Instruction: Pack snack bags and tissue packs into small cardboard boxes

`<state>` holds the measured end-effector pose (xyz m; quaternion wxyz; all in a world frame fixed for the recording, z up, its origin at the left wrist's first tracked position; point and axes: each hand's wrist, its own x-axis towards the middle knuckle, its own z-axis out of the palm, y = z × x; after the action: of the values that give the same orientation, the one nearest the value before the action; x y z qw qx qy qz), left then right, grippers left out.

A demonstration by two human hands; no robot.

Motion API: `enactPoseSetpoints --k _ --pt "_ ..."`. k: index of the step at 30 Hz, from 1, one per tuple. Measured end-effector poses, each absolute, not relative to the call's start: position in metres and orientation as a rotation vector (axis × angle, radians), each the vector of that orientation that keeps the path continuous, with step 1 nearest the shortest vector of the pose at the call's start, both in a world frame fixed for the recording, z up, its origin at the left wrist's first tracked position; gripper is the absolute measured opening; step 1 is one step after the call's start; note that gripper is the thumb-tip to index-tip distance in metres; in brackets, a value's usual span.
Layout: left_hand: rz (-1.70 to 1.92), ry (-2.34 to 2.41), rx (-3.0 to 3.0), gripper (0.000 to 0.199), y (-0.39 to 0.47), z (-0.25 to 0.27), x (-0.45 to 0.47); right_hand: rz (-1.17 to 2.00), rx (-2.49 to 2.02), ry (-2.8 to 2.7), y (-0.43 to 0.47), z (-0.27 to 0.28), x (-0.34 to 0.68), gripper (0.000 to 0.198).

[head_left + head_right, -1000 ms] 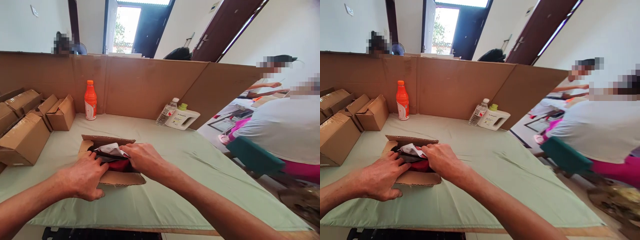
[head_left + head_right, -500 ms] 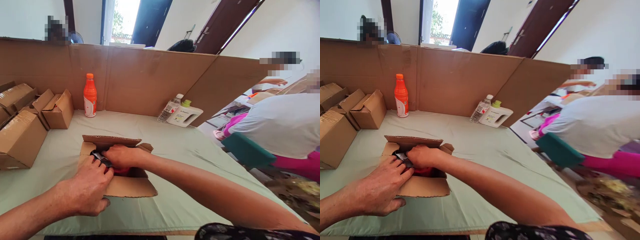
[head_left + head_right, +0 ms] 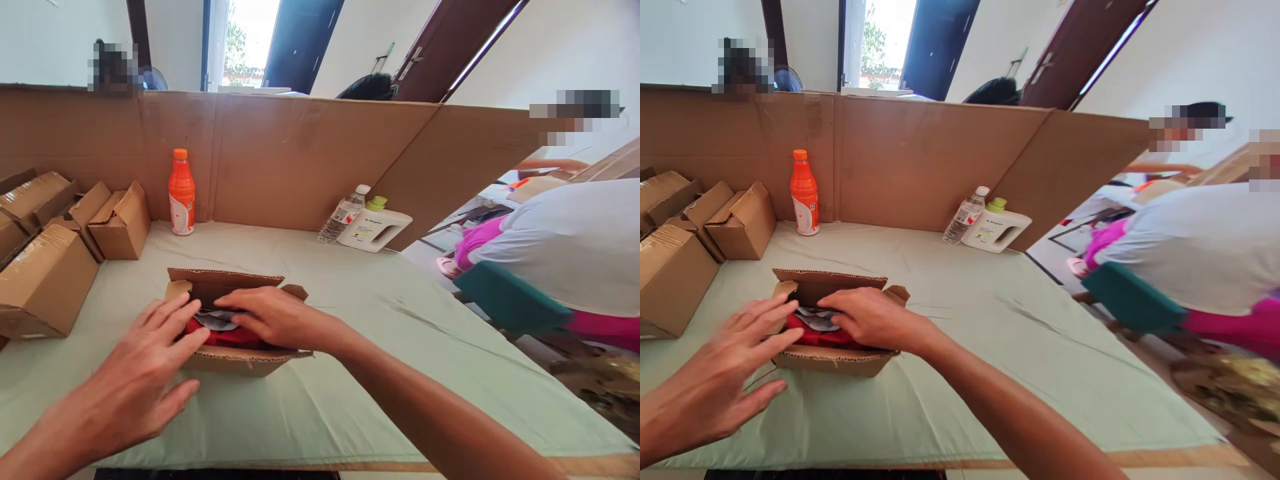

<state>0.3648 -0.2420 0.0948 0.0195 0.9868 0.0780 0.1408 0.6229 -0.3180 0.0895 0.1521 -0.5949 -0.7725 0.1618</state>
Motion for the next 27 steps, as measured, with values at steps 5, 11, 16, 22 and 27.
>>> enactPoseSetpoints --k 5,11,16,22,27 --pt "0.707 0.498 2.874 0.044 -0.239 0.077 0.338 0.201 -1.662 -1.888 -0.356 0.099 0.650 0.036" --pt "0.952 0.604 2.654 0.014 -0.240 0.046 0.351 0.193 -1.854 -2.100 -0.329 0.113 0.660 0.035" --pt "0.991 0.625 2.623 0.012 -0.243 0.044 0.351 0.231 -2.069 -1.869 -0.332 0.111 0.667 0.032" --pt "1.009 0.663 2.553 0.010 -0.245 0.047 0.355 0.296 -1.698 -1.872 -0.345 0.090 0.650 0.031" --pt "1.010 0.691 2.544 0.014 -0.245 0.048 0.356 0.480 -1.545 -1.855 -0.340 0.067 0.645 0.034"
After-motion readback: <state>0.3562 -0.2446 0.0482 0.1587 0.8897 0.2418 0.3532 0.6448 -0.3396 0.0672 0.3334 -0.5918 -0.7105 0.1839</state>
